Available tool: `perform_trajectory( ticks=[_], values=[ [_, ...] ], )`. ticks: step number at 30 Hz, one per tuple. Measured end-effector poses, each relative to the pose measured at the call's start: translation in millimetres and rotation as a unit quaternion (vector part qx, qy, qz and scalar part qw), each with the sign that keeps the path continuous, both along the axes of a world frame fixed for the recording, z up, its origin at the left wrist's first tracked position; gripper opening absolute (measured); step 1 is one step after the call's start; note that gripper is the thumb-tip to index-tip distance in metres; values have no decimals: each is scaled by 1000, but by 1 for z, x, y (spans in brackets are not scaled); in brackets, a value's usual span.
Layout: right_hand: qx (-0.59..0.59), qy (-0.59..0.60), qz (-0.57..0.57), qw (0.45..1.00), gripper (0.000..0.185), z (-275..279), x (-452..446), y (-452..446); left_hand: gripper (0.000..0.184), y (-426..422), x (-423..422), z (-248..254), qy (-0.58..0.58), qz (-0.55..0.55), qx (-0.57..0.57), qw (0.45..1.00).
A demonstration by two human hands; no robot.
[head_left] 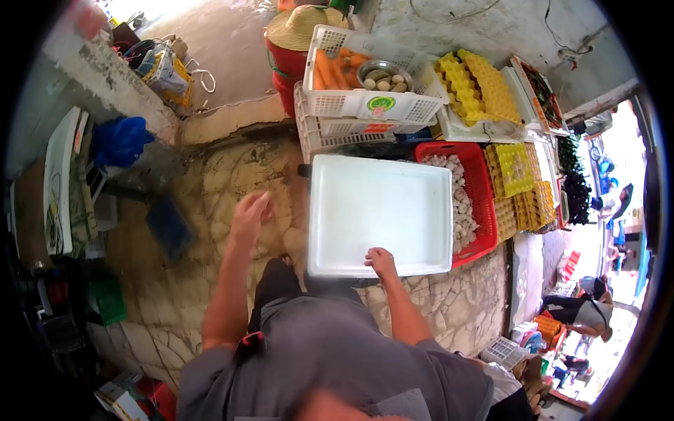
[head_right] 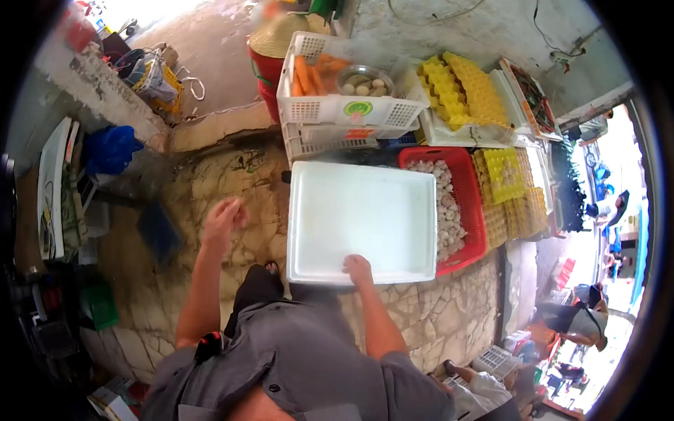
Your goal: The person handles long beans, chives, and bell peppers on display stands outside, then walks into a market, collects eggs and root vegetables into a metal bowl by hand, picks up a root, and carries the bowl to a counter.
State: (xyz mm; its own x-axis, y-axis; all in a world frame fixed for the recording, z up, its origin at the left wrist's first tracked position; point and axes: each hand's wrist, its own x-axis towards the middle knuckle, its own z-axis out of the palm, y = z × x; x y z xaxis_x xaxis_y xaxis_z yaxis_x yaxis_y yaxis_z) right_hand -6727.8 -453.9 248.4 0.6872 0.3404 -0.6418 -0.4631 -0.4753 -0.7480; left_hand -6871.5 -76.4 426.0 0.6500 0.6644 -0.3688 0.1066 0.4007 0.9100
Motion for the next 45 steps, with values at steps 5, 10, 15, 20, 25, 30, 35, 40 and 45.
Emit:
perform_trajectory(
  ticks=[5, 10, 15, 20, 25, 30, 35, 40, 45],
  values=[
    [-38, 32, -189, 981, 31, -22, -13, -73, 21, 52, 172, 63, -16, -138, 124, 982],
    [-77, -37, -229, 970, 25, -22, -82, -121, 24, 105, 336, 49, 7, -222, 211, 952],
    [-136, -114, -171, 969, 26, -91, -182, -134, 25, 154, 478, -58, 76, -333, 308, 888],
    [-43, -35, -271, 961, 25, -84, -239, -67, 31, 140, 507, -47, 244, -311, 50, 917],
    [-83, 88, -332, 936, 22, -28, -233, -6, 36, 143, 535, -81, 246, -325, -59, 911],
    [-104, 136, -520, 837, 17, 25, -213, 52, 36, 145, 554, -128, 189, -278, -124, 934],
    [-87, 163, -509, 841, 15, 13, -230, 52, 36, 167, 561, -148, 106, -219, -171, 955],
    [-103, 156, -496, 848, 20, -4, -237, 45, 27, 176, 561, -54, 71, -212, -50, 973],
    [-115, 127, -544, 821, 23, -36, -252, 20, 33, 147, 521, 30, -11, -243, -67, 968]
  ],
)
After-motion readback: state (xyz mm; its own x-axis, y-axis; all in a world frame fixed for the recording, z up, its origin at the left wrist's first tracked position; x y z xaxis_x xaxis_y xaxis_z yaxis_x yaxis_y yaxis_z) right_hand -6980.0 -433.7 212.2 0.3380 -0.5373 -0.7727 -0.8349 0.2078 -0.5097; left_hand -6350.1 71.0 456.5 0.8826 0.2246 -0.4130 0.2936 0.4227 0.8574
